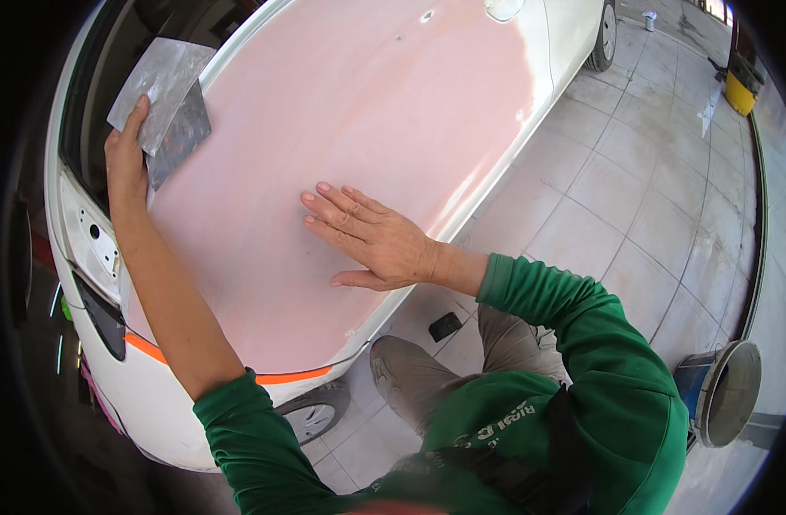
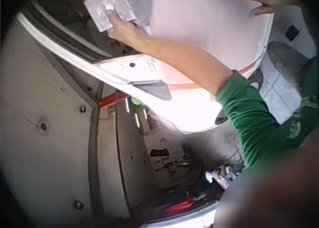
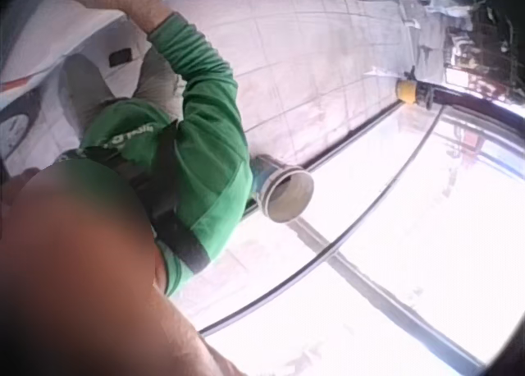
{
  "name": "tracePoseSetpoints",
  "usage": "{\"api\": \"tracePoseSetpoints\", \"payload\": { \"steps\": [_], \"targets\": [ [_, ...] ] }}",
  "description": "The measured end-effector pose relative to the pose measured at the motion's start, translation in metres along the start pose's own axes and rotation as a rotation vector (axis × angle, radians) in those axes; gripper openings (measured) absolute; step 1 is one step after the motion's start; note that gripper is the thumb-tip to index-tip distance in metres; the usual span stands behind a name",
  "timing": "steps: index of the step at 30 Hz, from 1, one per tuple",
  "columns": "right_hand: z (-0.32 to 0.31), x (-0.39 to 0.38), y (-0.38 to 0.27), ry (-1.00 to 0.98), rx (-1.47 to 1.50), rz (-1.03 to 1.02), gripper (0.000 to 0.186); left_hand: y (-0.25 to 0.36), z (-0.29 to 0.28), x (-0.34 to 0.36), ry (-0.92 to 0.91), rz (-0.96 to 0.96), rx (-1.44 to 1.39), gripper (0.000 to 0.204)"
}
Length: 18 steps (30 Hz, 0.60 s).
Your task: The person sands a pink primer patch on a white car door with a sanding block, wipes the surface with a cloth, and then uses a heat gun on the same area. The person also plugs in the heat gun cord during the process.
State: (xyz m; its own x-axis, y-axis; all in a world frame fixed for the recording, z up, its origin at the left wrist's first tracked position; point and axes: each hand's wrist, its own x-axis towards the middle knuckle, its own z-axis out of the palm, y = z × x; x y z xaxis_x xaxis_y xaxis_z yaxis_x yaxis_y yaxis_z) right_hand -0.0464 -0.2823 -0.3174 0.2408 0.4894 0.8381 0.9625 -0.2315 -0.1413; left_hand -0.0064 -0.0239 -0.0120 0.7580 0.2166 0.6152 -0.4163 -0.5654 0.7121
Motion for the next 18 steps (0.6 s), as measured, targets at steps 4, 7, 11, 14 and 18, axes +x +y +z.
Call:
{"api": "tracePoseSetpoints", "payload": {
  "steps": [4, 7, 11, 14, 18],
  "targets": [
    [-0.021, 0.091, 0.047, 0.098, -0.233, -0.177, 0.08, -0.001, -0.009, 0.004, 0.032, 0.026, 0.023, 0.066],
    [-0.045, 0.126, 0.087, 0.098, -0.411, -0.292, 0.073, -0.002, -0.01, 0.004, 0.069, 0.02, 0.01, 0.069],
    [-0.088, 0.122, 0.16, 0.169, -0.657, -0.164, 0.063, -0.004, -0.014, -0.001, 0.103, 0.008, 0.052, 0.071],
    [-0.154, 0.093, 0.297, 0.512, -0.676, 0.302, 0.063, 0.001, -0.001, -0.001, 0.154, -0.006, 0.047, 0.069],
    [-0.277, 0.057, 0.419, 0.257, -0.584, 0.789, 0.074, 0.01, 0.0, 0.0, 0.111, 0.033, 0.069, 0.062]
  ]
}}
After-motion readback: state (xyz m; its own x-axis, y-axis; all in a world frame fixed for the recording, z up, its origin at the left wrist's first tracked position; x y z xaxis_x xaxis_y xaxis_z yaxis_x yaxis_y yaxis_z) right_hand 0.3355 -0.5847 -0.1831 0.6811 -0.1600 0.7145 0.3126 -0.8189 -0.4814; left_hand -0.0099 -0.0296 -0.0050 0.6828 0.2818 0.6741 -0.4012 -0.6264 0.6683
